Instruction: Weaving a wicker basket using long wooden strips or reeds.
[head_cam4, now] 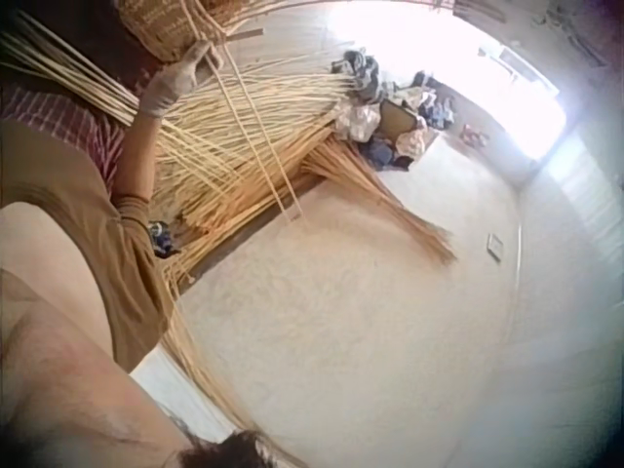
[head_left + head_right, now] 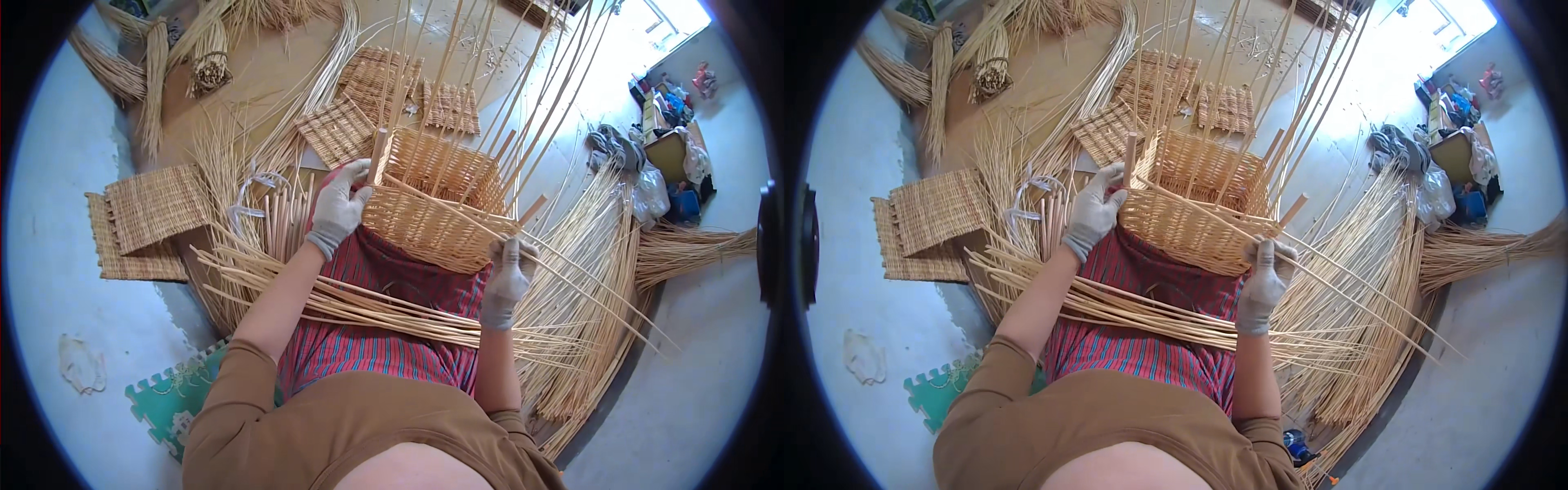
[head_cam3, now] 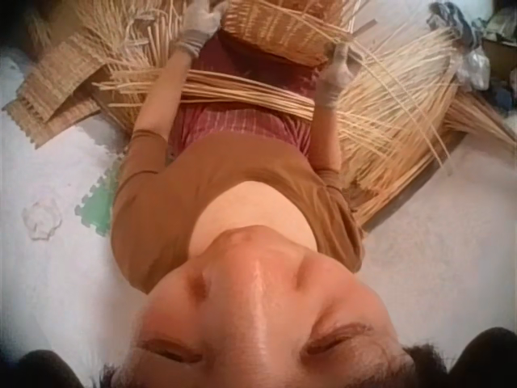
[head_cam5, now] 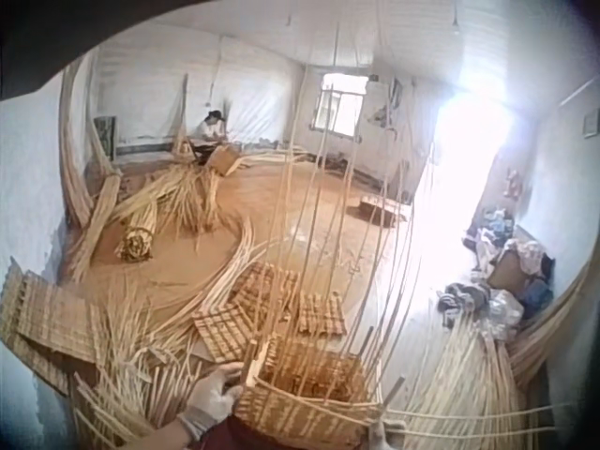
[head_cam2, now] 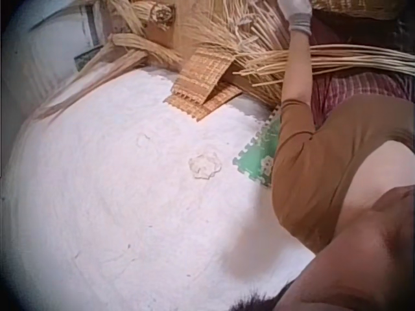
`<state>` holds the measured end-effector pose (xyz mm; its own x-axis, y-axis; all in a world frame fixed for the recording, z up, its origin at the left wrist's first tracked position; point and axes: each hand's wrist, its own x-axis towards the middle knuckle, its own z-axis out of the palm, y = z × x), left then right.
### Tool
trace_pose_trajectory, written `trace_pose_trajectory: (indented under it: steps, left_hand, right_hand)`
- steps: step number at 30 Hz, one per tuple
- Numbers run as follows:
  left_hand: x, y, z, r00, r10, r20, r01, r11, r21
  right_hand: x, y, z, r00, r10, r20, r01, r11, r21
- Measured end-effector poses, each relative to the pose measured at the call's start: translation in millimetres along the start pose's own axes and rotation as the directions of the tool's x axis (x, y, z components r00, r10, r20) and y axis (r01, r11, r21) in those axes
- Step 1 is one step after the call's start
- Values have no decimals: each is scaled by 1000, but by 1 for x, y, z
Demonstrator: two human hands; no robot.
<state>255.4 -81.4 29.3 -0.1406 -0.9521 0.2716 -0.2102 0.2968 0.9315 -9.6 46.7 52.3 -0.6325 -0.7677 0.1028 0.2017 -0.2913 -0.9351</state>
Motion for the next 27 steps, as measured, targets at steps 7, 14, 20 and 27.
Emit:
trace_pose_trajectory:
  steps: [7,14,20,27]
  left_hand:
    - [-2,-13,3,999,-37,-7,37,998,-53]
    - [-1,25,6,997,55,-53,-52,997,61]
    - [18,16,37,922,-109,372,-37,930,365]
    - [24,-11,44,889,-187,417,202,979,9]
  right_hand:
    - [5,-8,7,993,32,114,-13,987,-160]
    - [28,-20,5,966,114,231,-66,977,-205]
    - [33,-5,-1,962,128,241,-78,975,-209]
    - [41,-16,30,974,181,138,-130,940,-315]
